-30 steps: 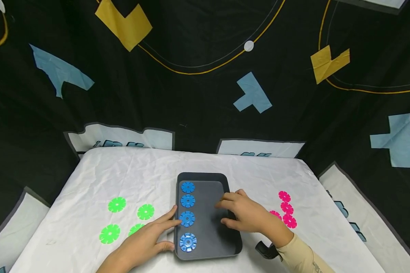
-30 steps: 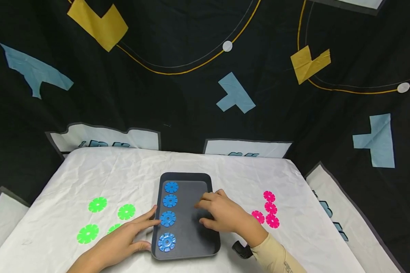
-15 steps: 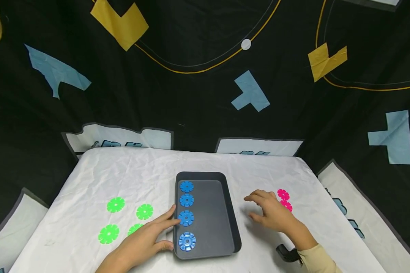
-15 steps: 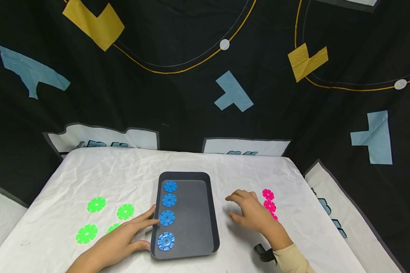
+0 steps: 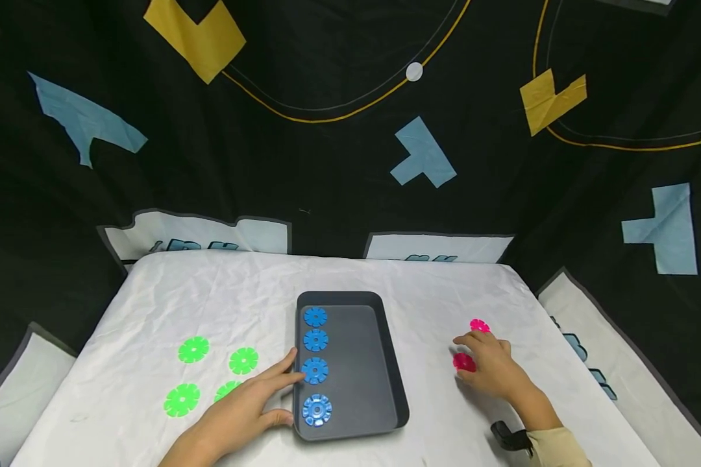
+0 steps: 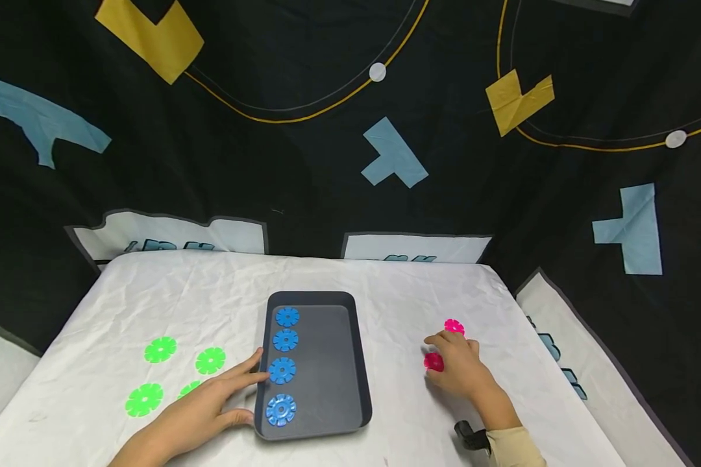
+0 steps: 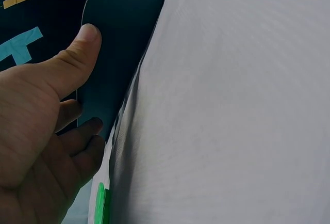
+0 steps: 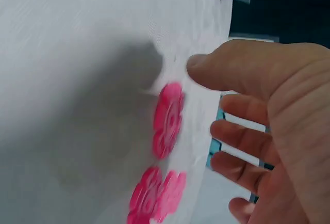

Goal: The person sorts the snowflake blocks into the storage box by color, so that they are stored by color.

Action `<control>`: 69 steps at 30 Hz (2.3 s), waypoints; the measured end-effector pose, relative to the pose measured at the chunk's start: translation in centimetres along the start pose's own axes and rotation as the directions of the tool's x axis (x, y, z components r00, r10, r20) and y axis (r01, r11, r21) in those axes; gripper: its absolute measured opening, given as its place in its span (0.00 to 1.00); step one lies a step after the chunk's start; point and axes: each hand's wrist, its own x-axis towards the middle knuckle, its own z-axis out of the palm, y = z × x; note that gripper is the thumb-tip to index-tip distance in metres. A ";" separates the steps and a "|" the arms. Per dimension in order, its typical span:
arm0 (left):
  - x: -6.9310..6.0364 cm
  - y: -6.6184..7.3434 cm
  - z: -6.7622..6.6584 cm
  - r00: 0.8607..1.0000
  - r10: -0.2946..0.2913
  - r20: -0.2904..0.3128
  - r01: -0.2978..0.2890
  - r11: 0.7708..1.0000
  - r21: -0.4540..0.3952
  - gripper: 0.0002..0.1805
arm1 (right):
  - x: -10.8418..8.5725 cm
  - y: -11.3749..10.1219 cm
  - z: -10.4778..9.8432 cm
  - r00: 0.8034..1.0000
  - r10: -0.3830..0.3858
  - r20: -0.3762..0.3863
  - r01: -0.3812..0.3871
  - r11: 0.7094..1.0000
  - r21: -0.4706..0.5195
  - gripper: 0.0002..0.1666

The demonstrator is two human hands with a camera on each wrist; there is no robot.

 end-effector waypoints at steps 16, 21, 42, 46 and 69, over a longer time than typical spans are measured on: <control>-0.1 0.0 0.0 1.000 0.017 -0.012 -0.016 1.000 0.012 0.38 | -0.1 1.3 -0.2 0.978 0.118 0.171 -0.121 0.993 0.008 0.29; -0.1 0.0 0.0 1.000 0.013 -0.011 -0.013 1.000 0.000 0.38 | 0.3 1.3 -0.2 0.975 0.122 0.188 -0.131 0.991 0.035 0.26; -0.2 0.2 -0.1 1.000 0.005 -0.001 -0.005 1.000 -0.017 0.38 | 0.8 0.0 1.0 1.000 -0.005 0.021 0.006 0.998 -0.062 0.22; -0.2 0.1 -0.1 1.000 0.007 0.000 -0.007 1.000 -0.014 0.38 | 1.3 -0.8 0.7 0.999 -0.037 -0.009 0.037 0.997 -0.070 0.23; -0.1 0.1 -0.1 1.000 0.008 -0.002 -0.008 1.000 -0.012 0.38 | 5.6 -6.2 -2.1 0.971 -0.217 -0.104 0.212 0.976 -0.055 0.22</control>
